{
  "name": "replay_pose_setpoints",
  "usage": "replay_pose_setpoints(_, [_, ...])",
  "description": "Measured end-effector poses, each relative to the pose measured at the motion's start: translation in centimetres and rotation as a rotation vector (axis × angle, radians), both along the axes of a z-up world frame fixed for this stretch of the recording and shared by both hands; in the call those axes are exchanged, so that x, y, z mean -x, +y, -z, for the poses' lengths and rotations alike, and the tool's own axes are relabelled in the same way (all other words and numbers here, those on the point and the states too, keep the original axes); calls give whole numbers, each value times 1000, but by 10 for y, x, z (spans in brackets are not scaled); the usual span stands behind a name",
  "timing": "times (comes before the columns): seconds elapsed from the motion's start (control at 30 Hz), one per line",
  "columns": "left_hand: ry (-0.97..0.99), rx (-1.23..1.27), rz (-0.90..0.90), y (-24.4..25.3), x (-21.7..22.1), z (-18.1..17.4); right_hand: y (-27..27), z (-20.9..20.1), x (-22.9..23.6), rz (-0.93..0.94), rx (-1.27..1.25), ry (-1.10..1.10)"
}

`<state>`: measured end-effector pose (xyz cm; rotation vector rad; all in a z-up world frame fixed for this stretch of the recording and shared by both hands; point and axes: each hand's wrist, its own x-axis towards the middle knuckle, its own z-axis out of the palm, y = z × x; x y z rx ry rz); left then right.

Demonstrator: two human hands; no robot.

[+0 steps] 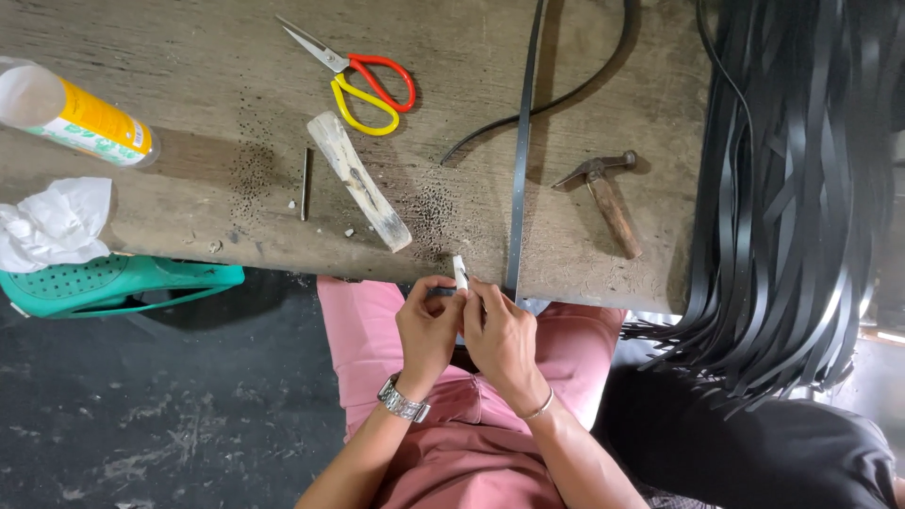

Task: Using a hammer and a metal punch to create a series of holes along a leather strip on a workbench.

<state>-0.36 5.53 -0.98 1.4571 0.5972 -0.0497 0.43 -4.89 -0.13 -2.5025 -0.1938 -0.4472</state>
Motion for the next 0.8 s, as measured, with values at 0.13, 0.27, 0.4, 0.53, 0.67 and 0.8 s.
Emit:
replay_pose_setpoints(0.13, [7,93,7,3,-3,0,-4,-14,3,-15,60,19])
replay_pose_setpoints(0.27, [13,149,11,4,-3,4,-5,-11,3,-17,119,38])
replay_pose_setpoints(0.4, [5,147,-3,3,0,16,1,-23,-1,-22,197,89])
replay_pose_setpoints(0.53, [20,192,2,2,-3,-7,-7,-25,8,-36,292,164])
replay_pose_setpoints(0.67, [-13,174,-14,1,-1,6,0,-26,0,-17,290,501])
replay_pose_setpoints(0.8, [-26,212,-12,1,-1,-8,-10,-39,5,-46,276,631])
